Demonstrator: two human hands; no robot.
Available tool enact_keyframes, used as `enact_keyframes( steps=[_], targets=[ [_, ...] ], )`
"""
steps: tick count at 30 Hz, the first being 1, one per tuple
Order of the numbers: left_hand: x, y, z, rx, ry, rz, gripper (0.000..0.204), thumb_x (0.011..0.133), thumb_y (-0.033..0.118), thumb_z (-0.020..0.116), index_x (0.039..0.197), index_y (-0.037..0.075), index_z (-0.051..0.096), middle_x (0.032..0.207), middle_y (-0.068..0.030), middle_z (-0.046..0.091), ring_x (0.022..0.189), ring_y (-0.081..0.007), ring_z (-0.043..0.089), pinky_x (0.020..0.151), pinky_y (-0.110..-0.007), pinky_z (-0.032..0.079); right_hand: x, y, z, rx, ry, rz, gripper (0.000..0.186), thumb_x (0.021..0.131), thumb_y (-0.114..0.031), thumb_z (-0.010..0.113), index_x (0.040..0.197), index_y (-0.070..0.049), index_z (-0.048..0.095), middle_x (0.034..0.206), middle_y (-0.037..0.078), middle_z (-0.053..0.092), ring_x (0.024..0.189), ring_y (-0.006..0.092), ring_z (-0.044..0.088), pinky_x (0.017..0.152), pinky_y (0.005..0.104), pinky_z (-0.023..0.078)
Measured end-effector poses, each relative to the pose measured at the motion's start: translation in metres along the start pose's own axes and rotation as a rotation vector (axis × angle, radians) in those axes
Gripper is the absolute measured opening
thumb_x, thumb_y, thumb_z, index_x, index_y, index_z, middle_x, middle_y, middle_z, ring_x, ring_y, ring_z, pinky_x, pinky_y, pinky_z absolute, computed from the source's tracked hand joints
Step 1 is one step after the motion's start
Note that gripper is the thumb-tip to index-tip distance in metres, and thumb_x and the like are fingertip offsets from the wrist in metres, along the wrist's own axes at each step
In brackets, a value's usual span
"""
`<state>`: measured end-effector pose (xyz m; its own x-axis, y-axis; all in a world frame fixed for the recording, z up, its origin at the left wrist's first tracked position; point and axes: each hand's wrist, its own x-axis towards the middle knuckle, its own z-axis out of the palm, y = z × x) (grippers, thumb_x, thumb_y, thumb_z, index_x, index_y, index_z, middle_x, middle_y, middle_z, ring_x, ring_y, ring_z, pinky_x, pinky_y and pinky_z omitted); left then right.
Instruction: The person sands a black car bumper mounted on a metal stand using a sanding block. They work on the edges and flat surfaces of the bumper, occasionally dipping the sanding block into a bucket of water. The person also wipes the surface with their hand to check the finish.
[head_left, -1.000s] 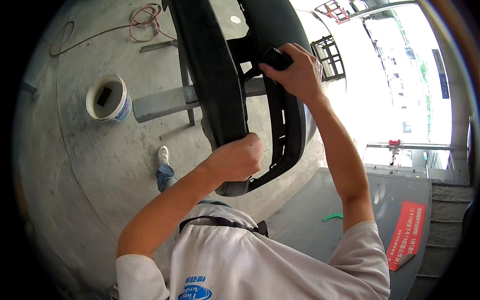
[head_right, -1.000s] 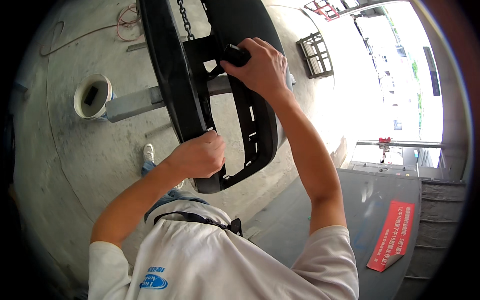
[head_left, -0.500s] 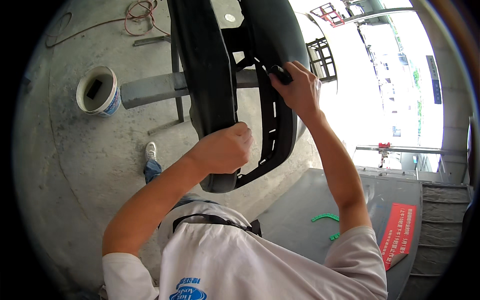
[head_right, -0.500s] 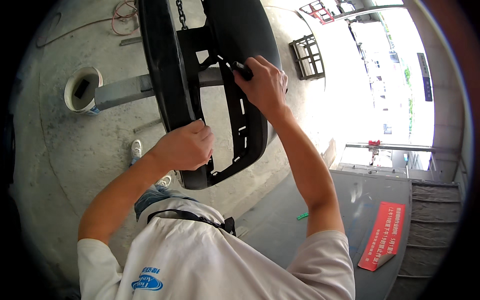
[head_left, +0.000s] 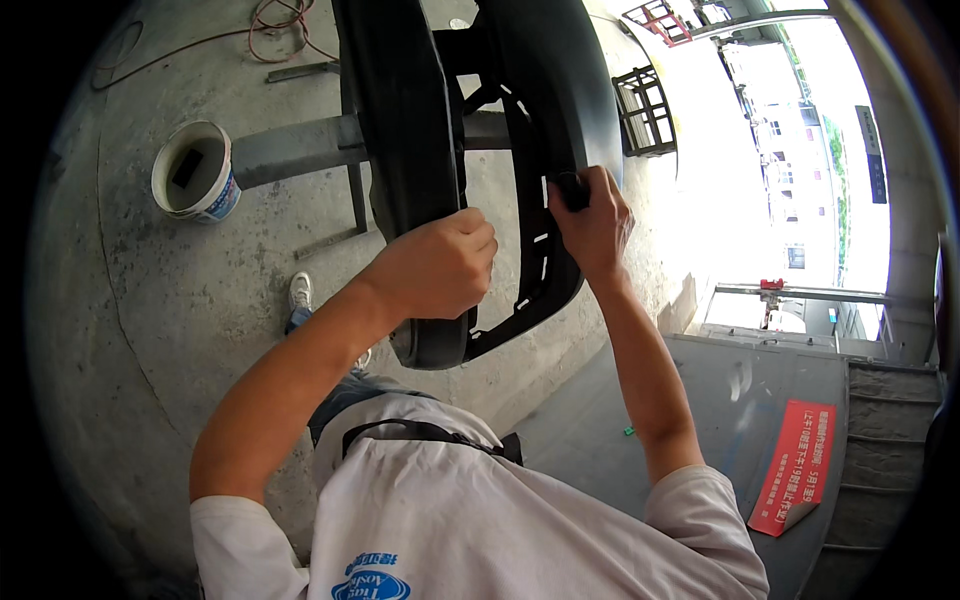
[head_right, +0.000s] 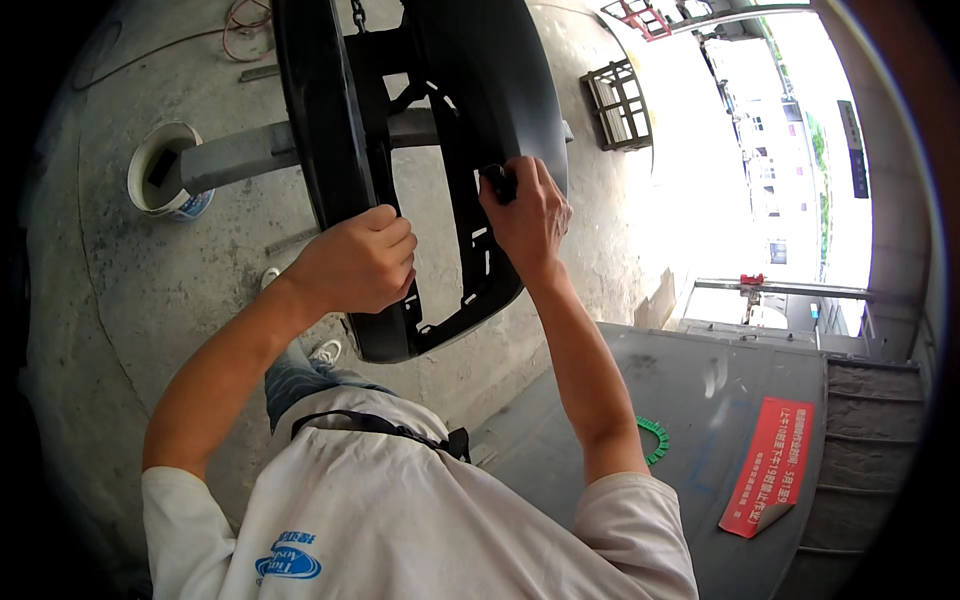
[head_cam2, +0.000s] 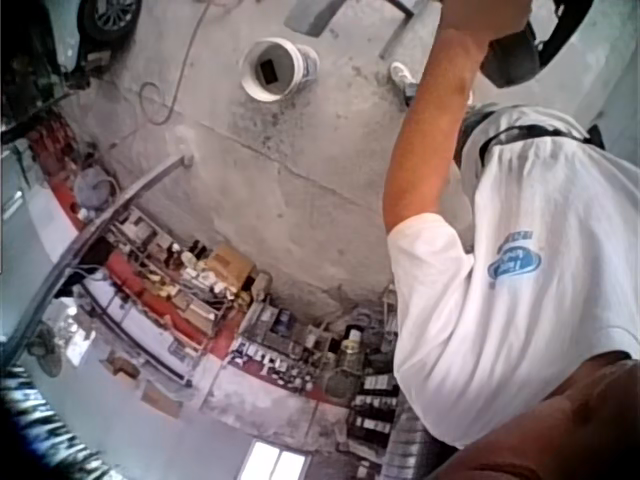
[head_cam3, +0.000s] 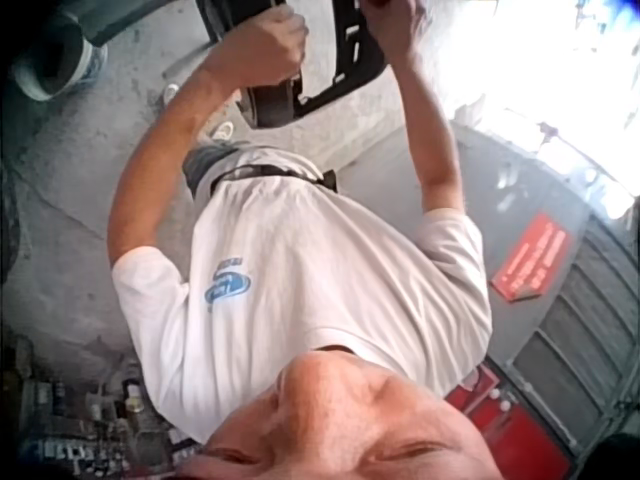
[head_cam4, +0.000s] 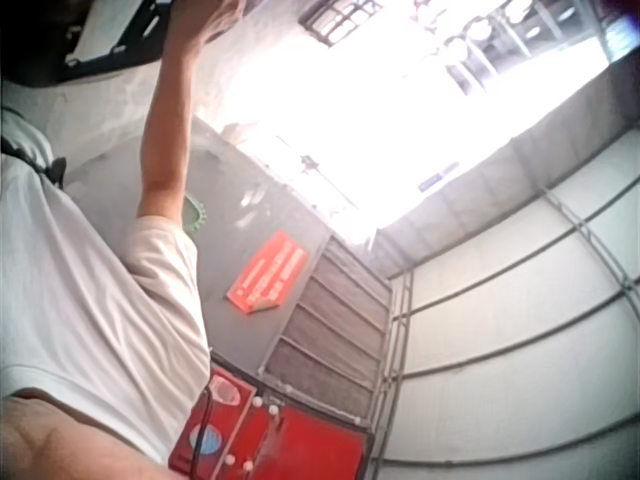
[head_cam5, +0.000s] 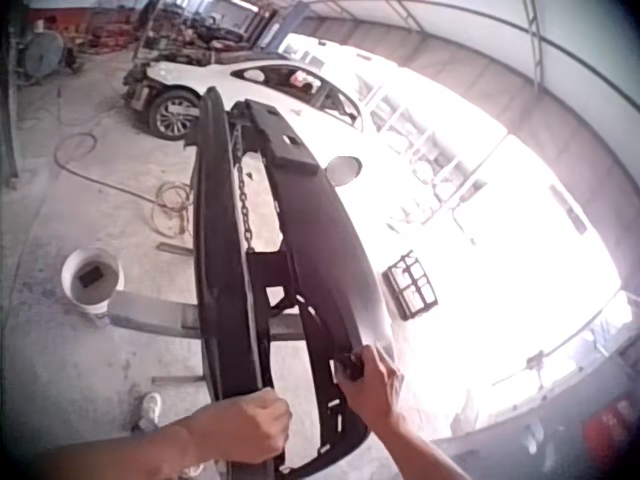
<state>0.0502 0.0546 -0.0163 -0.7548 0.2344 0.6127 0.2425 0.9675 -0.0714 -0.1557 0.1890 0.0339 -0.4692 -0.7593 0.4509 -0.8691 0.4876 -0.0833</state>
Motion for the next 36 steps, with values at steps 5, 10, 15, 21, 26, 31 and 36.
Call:
enact_keyframes(
  steps=[5, 10, 15, 21, 26, 31, 36],
  targets=[
    [0.002, 0.0, -0.001, 0.004, -0.027, 0.007, 0.022, 0.077, 0.017, 0.071, 0.058, 0.011, 0.06, 0.065, 0.0002, 0.053, 0.07, -0.0163, 0.055, 0.075, -0.029, 0.044, -0.035, 0.01, -0.003, -0.012, 0.006, 0.069, 0.035, 0.081, -0.026, 0.085, 0.098, -0.006, 0.062, 0.094, 0.014, 0.07, 0.081, 0.0375, 0.07, 0.07, 0.0451, 0.054],
    [0.001, -0.001, 0.0, -0.001, 0.001, 0.005, 0.018, 0.071, 0.02, 0.065, 0.056, 0.012, 0.061, 0.064, -0.0002, 0.054, 0.07, -0.017, 0.055, 0.075, -0.03, 0.045, -0.077, 0.021, 0.005, -0.002, 0.05, 0.16, 0.038, 0.08, -0.026, 0.086, 0.098, -0.006, 0.06, 0.091, 0.014, 0.065, 0.082, 0.0385, 0.067, 0.071, 0.0463, 0.053],
    [0.002, -0.001, -0.001, -0.071, -0.05, -0.008, 0.024, 0.077, 0.02, 0.073, 0.061, 0.011, 0.059, 0.066, -0.0008, 0.053, 0.071, -0.0171, 0.055, 0.077, -0.03, 0.044, -0.125, 0.023, 0.02, -0.046, 0.118, 0.332, 0.052, 0.077, -0.029, 0.089, 0.11, -0.008, 0.054, 0.098, 0.012, 0.058, 0.091, 0.0367, 0.064, 0.076, 0.0478, 0.05],
    [0.002, -0.001, -0.004, -0.091, -0.071, -0.008, 0.022, 0.075, 0.019, 0.074, 0.061, 0.01, 0.059, 0.066, -0.001, 0.053, 0.071, -0.0179, 0.055, 0.076, -0.03, 0.046, -0.18, 0.038, 0.024, 0.022, 0.094, 0.522, 0.058, 0.072, -0.028, 0.093, 0.109, -0.008, 0.053, 0.094, 0.008, 0.056, 0.082, 0.0286, 0.06, 0.073, 0.0439, 0.05],
    [0.005, -0.003, -0.004, -0.118, -0.086, -0.006, 0.02, 0.074, 0.018, 0.073, 0.062, 0.009, 0.061, 0.068, -0.0013, 0.054, 0.073, -0.0181, 0.057, 0.08, -0.03, 0.048, -0.119, 0.05, 0.006, 0.087, 0.093, 0.349, 0.06, 0.064, -0.032, 0.098, 0.1, -0.008, 0.057, 0.083, 0.006, 0.059, 0.073, 0.0242, 0.06, 0.067, 0.04, 0.05],
    [0.003, -0.005, -0.004, -0.163, -0.045, -0.028, 0.017, 0.071, 0.018, 0.073, 0.062, 0.008, 0.062, 0.069, -0.0026, 0.056, 0.074, -0.0188, 0.058, 0.083, -0.031, 0.049, -0.154, 0.055, 0.023, 0.082, 0.123, 0.544, 0.065, 0.062, -0.037, 0.099, 0.101, -0.007, 0.056, 0.081, 0.006, 0.057, 0.071, 0.0249, 0.055, 0.068, 0.0394, 0.048],
    [0.003, -0.002, -0.002, -0.162, -0.047, -0.039, 0.019, 0.071, 0.018, 0.073, 0.061, 0.008, 0.061, 0.068, -0.0027, 0.056, 0.073, -0.0189, 0.057, 0.082, -0.031, 0.049, -0.191, 0.048, 0.033, 0.109, 0.105, 0.736, 0.067, 0.061, -0.034, 0.099, 0.104, -0.008, 0.054, 0.08, 0.004, 0.056, 0.072, 0.0239, 0.056, 0.069, 0.0393, 0.049]
  ],
)
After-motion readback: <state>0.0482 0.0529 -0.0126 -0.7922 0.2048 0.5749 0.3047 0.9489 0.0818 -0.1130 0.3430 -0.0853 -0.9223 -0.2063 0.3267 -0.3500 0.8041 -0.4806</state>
